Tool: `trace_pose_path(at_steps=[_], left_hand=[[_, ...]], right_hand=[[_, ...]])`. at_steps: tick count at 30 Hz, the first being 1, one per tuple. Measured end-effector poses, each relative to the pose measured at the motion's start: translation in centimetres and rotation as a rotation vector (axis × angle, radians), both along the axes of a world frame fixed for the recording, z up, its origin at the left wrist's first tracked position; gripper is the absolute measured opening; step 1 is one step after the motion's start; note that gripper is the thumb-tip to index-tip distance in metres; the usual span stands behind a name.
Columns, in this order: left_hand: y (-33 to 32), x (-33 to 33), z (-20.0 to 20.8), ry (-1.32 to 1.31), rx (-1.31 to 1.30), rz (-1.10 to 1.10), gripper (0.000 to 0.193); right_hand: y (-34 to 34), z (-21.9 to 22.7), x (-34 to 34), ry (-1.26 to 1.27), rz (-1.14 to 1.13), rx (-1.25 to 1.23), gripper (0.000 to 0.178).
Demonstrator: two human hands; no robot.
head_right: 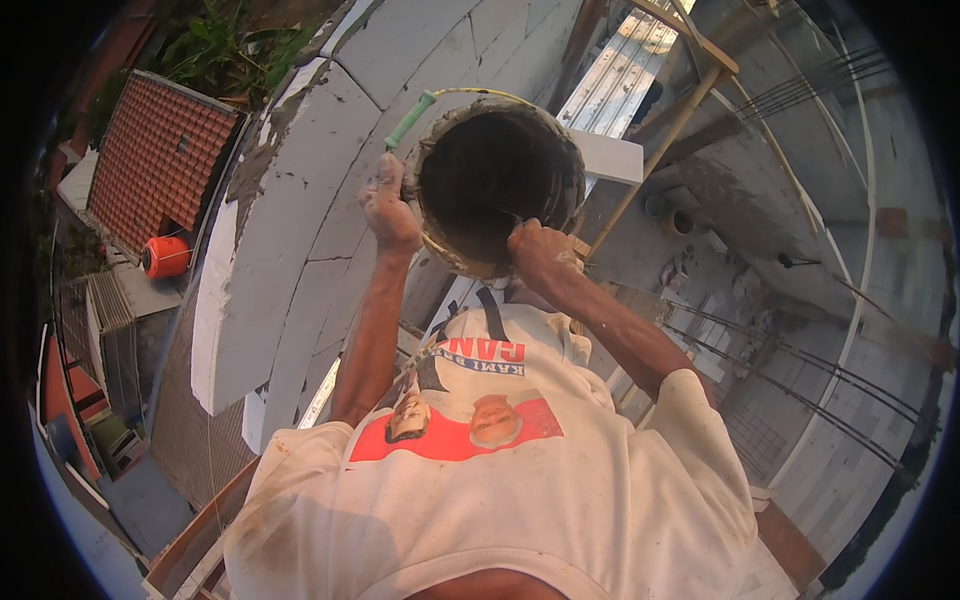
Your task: The person scoops mortar from a bucket using a trowel and applies it to the top of a wall. They measure the wall with a tape measure, pick up a white block, and place it onto the mortar. The person uses a hammer to tap the block into position and continues to apply mortar and lay additional blocks.
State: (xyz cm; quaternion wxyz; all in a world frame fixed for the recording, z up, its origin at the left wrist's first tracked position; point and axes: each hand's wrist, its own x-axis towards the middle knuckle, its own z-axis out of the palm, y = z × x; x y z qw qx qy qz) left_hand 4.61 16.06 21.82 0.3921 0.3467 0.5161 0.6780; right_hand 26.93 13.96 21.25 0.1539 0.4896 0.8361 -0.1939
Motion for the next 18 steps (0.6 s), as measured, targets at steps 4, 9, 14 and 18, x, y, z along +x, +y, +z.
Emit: trace_pose_path(at_steps=[4,9,14,18], left_hand=[[0.2,0.8,-1.3,0.065,0.005,0.105,0.043],[-0.8,-0.1,-3.1,0.015,-0.130,0.167,0.039],[-1.1,-0.6,-6.3,-0.314,-0.125,0.362,0.037],[-2.0,0.1,-4.3,-0.435,-0.241,0.419,0.050]], right_hand=[[0.7,-1.8,1.4,0.290,0.131,-0.027,0.021],[3.0,1.0,3.3,0.669,-0.382,-0.880,0.025],[4.8,4.6,4.2,0.859,-0.461,-0.944,0.020],[11.1,10.1,4.1,1.009,-0.401,-0.648,0.019]])
